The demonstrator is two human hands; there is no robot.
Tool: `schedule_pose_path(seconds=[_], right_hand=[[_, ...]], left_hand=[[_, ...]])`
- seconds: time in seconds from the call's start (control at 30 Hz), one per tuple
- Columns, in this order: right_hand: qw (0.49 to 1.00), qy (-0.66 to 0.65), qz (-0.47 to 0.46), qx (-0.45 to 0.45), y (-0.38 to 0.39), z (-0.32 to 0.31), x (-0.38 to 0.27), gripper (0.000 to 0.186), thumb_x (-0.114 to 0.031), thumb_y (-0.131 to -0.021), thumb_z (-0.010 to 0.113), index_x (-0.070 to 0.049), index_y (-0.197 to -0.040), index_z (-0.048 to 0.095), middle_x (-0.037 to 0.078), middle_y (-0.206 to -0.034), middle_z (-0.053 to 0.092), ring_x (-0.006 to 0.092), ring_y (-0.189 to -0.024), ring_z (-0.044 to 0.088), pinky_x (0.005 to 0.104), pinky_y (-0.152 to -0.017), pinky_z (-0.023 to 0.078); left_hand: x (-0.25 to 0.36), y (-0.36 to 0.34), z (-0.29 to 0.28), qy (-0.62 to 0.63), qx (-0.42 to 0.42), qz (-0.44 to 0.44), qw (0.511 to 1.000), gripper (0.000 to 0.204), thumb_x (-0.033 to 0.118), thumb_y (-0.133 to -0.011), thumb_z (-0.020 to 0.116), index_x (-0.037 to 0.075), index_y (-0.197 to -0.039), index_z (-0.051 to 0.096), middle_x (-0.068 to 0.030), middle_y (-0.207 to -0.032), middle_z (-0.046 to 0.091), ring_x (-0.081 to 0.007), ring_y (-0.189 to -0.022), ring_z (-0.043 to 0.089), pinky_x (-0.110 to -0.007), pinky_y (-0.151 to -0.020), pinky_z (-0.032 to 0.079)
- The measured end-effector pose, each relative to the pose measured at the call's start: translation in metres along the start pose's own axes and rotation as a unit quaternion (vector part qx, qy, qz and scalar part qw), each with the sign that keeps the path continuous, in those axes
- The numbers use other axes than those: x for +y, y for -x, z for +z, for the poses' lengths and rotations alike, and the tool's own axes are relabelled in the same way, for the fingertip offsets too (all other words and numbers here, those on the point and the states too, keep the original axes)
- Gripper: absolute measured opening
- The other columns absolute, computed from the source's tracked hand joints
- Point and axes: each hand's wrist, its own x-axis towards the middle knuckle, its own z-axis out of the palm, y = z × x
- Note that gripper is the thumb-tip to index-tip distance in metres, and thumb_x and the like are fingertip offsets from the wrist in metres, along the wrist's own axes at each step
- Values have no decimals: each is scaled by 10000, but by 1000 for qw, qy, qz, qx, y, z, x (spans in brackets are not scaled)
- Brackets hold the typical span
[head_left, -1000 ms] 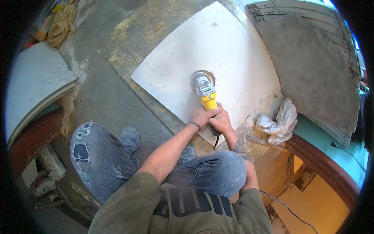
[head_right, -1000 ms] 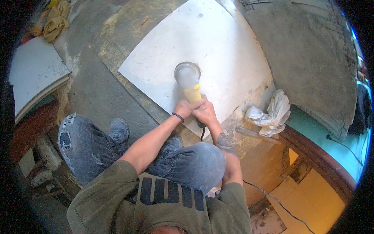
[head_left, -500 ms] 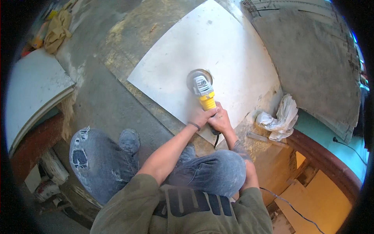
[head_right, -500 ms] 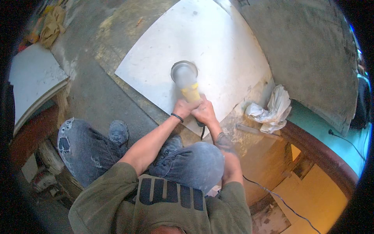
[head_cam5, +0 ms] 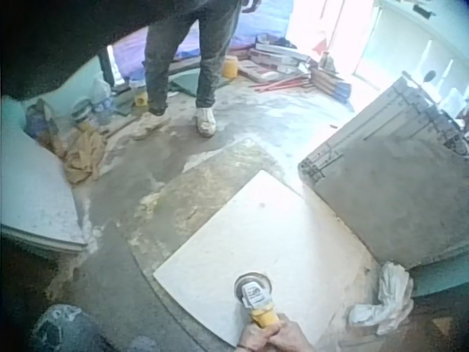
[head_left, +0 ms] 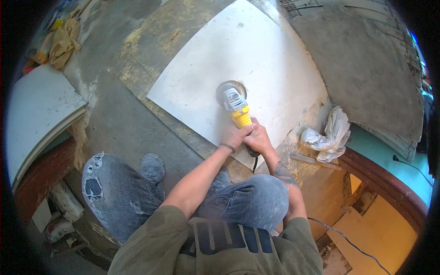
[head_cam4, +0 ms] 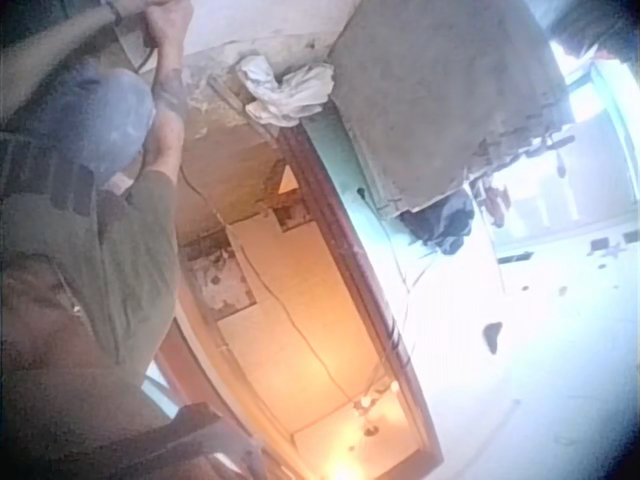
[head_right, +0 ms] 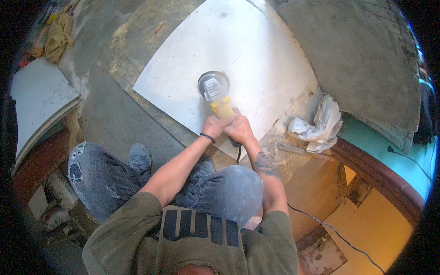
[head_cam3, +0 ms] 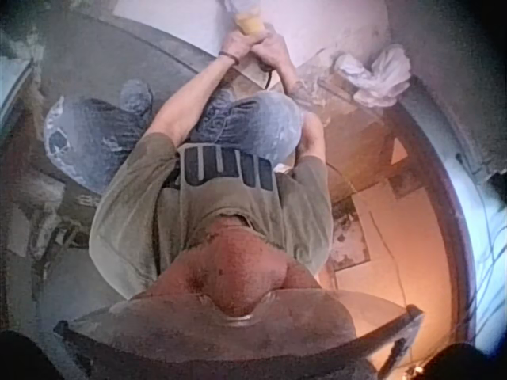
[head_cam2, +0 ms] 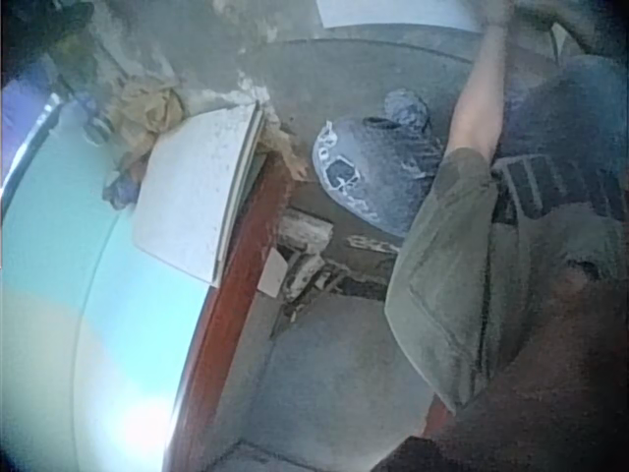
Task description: The person picks up a white floor tile with a pre-cut center hole and uses an angle grinder to enlarge and smooth the circular opening while kneeling on the floor. Afterward, they place the modified tile onto the concrete floor to check its fit around a plumbing pipe and then apply mortar to the floor using a trowel.
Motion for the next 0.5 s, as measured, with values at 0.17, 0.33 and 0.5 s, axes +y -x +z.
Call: schedule_pose_path(seconds=[0.17,0.33,0.5], right_hand=[[1000,6,4,-13,1,-4,-14,551,-193,-682,700,-15,-1180,547,247,-989,665,396,-943,657,412,-803,527],[1000,-11,20,-15,2,-5,-15,541,-199,-684,707,-25,-1172,550,247,-983,665,404,-949,651,415,-813,524],[1000,1,26,-14,0,-4,-14,525,-214,-690,714,-45,-1161,556,247,-981,665,413,-945,645,420,-812,521]], left_hand=[[-1,0,1,27,5,18,999,447,409,-791,775,13,-990,718,-52,-919,709,-108,-834,644,-286,-727,520],[6,1,-1,26,-12,13,999,428,321,-800,777,35,-1083,630,-66,-988,667,-166,-878,641,-321,-782,516],[4,0,-3,64,-31,10,997,413,285,-799,780,36,-1088,623,-66,-1000,660,-164,-884,638,-314,-782,517]])
